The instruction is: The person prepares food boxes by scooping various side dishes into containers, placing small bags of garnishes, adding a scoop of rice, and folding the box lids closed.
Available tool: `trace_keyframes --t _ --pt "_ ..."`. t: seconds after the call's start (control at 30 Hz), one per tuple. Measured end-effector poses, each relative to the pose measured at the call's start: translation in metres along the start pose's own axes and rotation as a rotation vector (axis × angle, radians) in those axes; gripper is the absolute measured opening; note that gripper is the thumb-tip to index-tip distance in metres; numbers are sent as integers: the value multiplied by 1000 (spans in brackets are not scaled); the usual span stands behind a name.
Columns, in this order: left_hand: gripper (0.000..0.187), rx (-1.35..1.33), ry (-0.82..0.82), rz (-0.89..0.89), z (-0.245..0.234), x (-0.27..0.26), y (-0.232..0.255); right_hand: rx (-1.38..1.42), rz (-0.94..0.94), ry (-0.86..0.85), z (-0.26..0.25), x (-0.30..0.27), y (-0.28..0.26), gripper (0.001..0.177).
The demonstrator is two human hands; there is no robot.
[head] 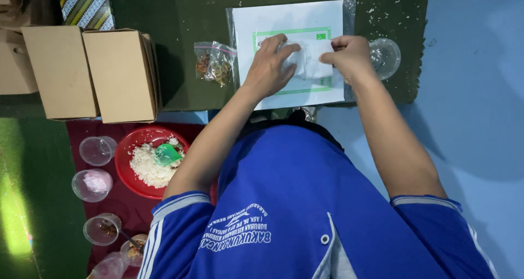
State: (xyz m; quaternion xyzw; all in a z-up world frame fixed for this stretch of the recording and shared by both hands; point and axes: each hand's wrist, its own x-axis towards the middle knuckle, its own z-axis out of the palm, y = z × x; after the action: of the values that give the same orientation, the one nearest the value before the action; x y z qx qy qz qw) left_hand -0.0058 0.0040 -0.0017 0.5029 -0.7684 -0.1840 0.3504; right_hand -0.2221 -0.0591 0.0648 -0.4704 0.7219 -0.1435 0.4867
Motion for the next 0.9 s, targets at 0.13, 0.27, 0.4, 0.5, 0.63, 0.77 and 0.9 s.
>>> trace_keyframes --t 0.13,0.27,0.4,0.5,0.63,0.77,0.9 --pt "45 58 -34 -94 -2 5 6 16 -30 -27 17 -20 -21 32" --pt "40 68 -91 -197 4 7 6 42 -108 -1 48 -10 -14 33" --pt "31 -226 -57 -192 24 2 -9 99 -125 57 66 -14 -18 25" --pt "37 -367 -91 -258 11 8 -5 171 -101 36 71 -19 -19 19" --pt "73 -552 -182 -377 1 6 -22 210 -218 -4 76 -13 6 25" --pt "28 -598 -81 -513 -14 19 -7 382 -224 -138 74 -29 9 38" --pt "13 -460 56 -530 6 26 -11 402 -270 -109 73 -55 12 49"
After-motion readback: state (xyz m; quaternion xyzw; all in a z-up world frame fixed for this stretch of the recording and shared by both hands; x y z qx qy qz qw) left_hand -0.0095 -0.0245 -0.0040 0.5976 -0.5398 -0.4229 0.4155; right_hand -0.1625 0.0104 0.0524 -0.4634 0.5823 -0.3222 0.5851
